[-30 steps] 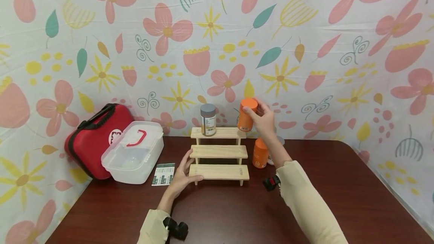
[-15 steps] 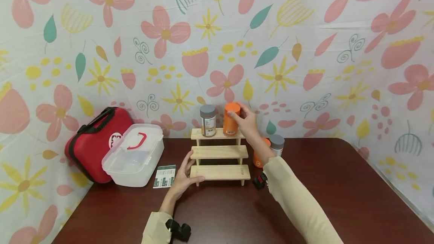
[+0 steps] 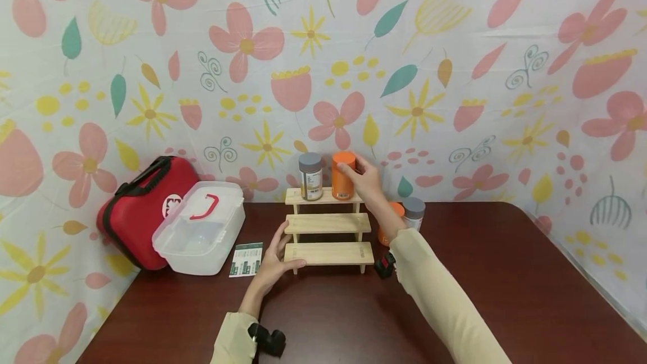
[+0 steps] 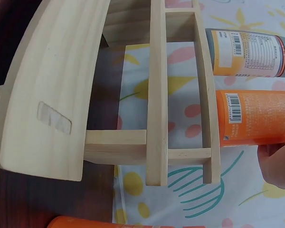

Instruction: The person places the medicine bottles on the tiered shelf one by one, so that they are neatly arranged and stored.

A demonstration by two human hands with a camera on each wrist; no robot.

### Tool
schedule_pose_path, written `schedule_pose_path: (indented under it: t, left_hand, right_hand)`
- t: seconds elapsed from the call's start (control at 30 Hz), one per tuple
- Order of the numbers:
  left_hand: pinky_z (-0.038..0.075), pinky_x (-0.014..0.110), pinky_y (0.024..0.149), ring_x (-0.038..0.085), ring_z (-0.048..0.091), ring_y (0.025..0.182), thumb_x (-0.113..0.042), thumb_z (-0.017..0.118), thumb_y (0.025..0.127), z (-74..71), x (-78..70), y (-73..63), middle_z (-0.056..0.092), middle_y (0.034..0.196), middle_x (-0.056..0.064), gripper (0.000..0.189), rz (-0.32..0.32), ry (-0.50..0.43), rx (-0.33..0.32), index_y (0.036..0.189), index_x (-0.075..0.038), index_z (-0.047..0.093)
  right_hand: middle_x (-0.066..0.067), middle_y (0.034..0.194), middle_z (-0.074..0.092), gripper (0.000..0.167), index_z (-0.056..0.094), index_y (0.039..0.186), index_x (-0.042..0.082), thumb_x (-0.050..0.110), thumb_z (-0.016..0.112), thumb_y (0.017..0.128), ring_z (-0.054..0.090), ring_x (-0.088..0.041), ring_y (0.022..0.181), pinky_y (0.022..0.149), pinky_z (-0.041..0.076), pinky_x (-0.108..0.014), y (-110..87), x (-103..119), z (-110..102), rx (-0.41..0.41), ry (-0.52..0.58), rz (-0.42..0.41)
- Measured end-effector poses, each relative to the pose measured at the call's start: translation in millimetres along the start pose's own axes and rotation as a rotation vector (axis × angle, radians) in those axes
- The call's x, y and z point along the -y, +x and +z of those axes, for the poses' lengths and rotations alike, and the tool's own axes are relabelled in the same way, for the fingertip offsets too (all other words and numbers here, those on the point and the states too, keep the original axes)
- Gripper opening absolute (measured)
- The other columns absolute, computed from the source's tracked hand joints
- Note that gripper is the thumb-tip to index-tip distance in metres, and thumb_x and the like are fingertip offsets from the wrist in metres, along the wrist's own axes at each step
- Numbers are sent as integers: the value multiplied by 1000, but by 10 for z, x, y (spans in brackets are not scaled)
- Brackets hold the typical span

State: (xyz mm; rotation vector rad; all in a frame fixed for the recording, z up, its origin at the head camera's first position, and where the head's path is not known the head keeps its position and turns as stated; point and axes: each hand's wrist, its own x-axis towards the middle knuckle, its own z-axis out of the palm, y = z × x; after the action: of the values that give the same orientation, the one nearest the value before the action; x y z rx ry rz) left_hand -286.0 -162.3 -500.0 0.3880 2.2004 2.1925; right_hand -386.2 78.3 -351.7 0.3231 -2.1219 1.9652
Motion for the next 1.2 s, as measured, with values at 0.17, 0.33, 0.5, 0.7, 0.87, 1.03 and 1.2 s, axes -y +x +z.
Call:
schedule_pose_path:
  t: [0.17,0.33,0.5,0.7,0.87,1.03,1.2]
  left_hand:
    - [35,50,111,37,32,145,-1,79,77,-6,-22,9,28,159,20,104,2,-7,-3,156,-28,17]
    - [32,56,113,37,27,148,-1,79,78,-15,-7,3,26,160,20,105,-5,-3,5,157,-29,16]
    - [37,50,111,38,34,144,-1,79,78,-3,24,-9,27,160,18,105,-20,-11,9,156,-31,16]
    - [39,51,110,40,34,144,-2,79,79,7,36,-13,26,160,17,106,-32,-11,19,157,-31,14]
    - [41,52,108,40,34,144,-4,78,80,2,17,12,26,160,18,104,-18,6,21,157,-31,14]
    - [39,52,110,37,29,147,-2,78,79,-1,11,8,26,160,18,103,-20,-5,7,156,-32,16]
    - [32,57,113,37,23,149,-2,79,78,-6,7,-2,25,160,19,104,-16,-4,3,156,-31,16]
  right_hand:
    - [-15,142,55,59,49,144,9,27,70,91,52,-29,130,112,40,-42,15,26,8,20,2,24]
    - [-14,146,51,60,46,145,8,23,69,92,49,-28,134,114,38,-40,-19,23,-1,32,31,46]
    - [-15,147,49,61,43,146,7,21,68,93,47,-29,136,115,37,-41,-90,-37,-50,18,41,61]
    - [-15,145,51,59,46,144,8,21,69,91,49,-28,133,111,40,-43,-164,-69,-112,-36,65,63]
    - [-16,145,51,60,43,145,4,18,68,92,48,-28,135,112,40,-41,-190,-24,-176,-32,84,19]
    - [-20,146,49,60,42,145,0,16,67,93,46,-32,136,115,35,-41,-252,72,-267,-23,72,3]
    - [-20,143,51,56,46,142,0,17,67,93,48,-30,133,114,35,-41,-249,24,-325,-40,34,-19]
